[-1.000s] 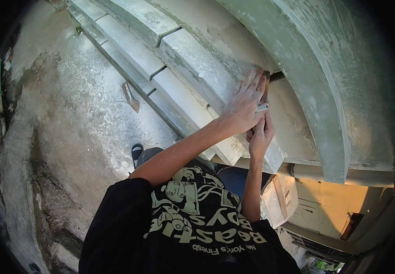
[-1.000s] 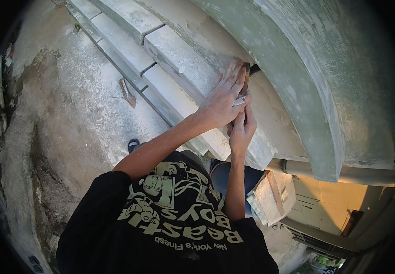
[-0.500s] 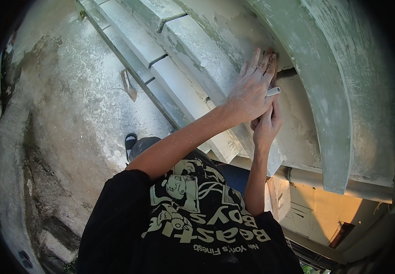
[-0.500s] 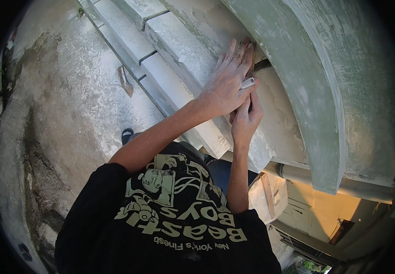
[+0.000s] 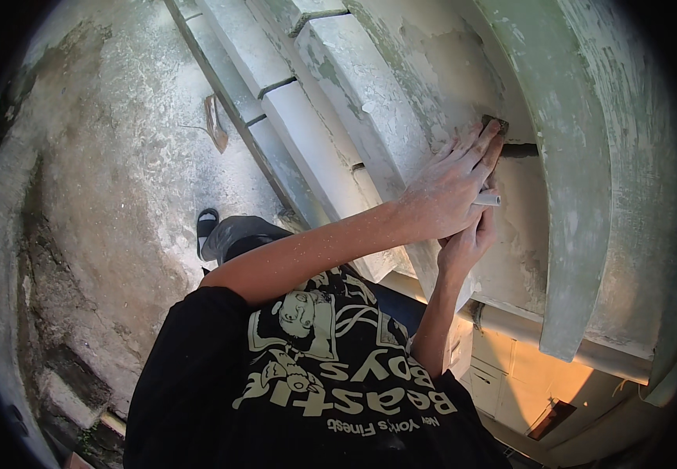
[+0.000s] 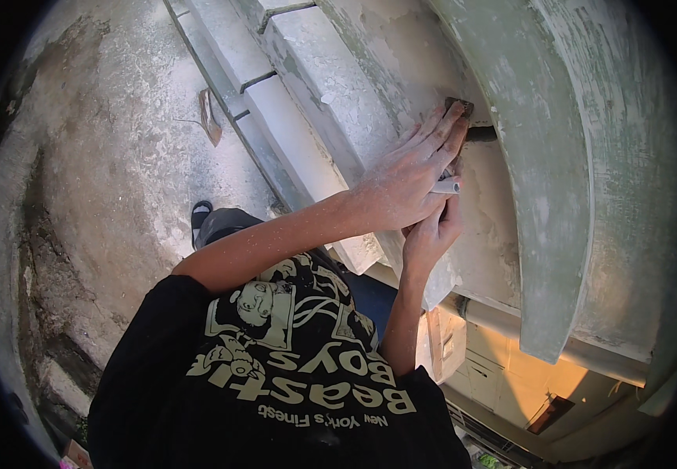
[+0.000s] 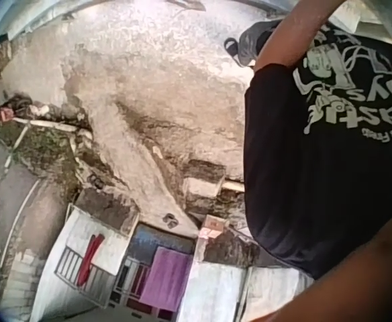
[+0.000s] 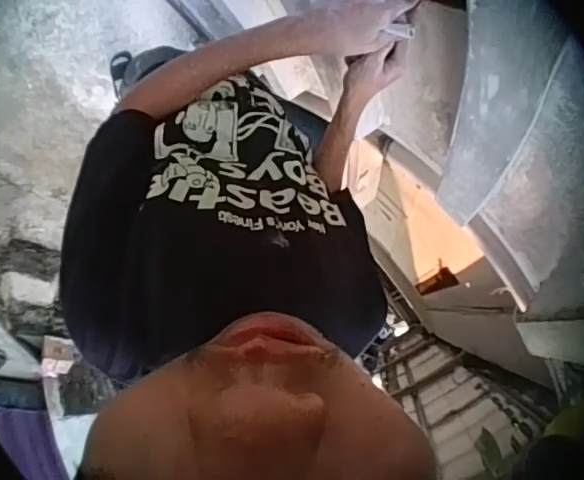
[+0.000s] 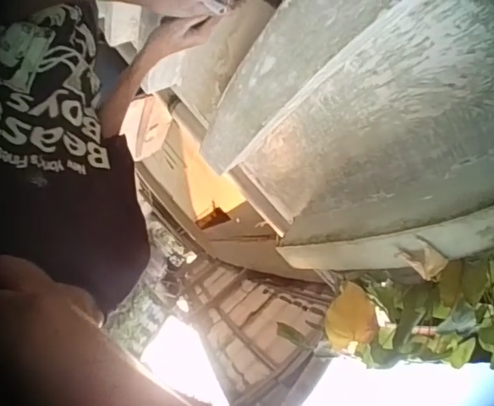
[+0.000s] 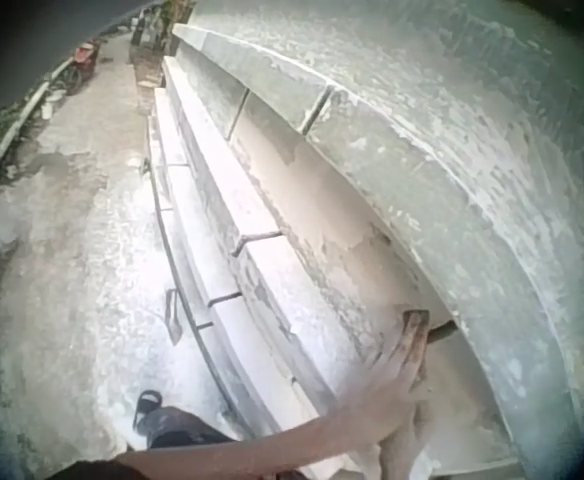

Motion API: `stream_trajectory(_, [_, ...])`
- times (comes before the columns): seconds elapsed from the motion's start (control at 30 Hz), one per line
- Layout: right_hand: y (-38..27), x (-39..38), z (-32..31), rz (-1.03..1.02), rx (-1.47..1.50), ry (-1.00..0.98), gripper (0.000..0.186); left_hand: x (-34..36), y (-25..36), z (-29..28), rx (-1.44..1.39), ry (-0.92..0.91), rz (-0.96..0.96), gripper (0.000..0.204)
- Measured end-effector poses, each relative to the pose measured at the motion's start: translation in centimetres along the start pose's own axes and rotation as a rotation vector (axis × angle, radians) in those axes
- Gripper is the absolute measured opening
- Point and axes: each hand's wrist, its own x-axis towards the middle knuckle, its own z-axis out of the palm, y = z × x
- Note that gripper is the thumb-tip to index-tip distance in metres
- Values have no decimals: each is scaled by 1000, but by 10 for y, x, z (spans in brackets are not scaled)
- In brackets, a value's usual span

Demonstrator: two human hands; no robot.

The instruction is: Scraping and sanding a concrete ledge to prepare it for patching or painting.

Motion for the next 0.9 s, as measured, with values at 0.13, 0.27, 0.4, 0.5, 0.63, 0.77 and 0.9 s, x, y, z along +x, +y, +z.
stream_trajectory(0.13, [-18,-10,-11,60,-30,-55,30,-2,-2,2,-17,29,43,79])
stream_trajectory(0.27, [-31,13,2,66,-30,-59,26,13,-4,-9,-139,25,0,83])
stream_trajectory(0.4, [-36,1,-12,73,-70,-97,26,2,2,2,-81,20,38,83])
stream_trajectory(0.5, [-39,15,-11,62,-115,-116,27,14,2,-2,-69,84,47,82])
stream_trajectory(0.63, [-49,11,-5,38,-75,-154,26,13,-3,-11,-59,24,39,81])
stream_trajectory(0.77, [-51,20,-7,93,-128,-176,29,20,-3,-10,-109,74,-1,83])
stream_trajectory(0.9, [-56,17,-9,54,-150,-167,31,18,-1,-5,-91,58,44,86])
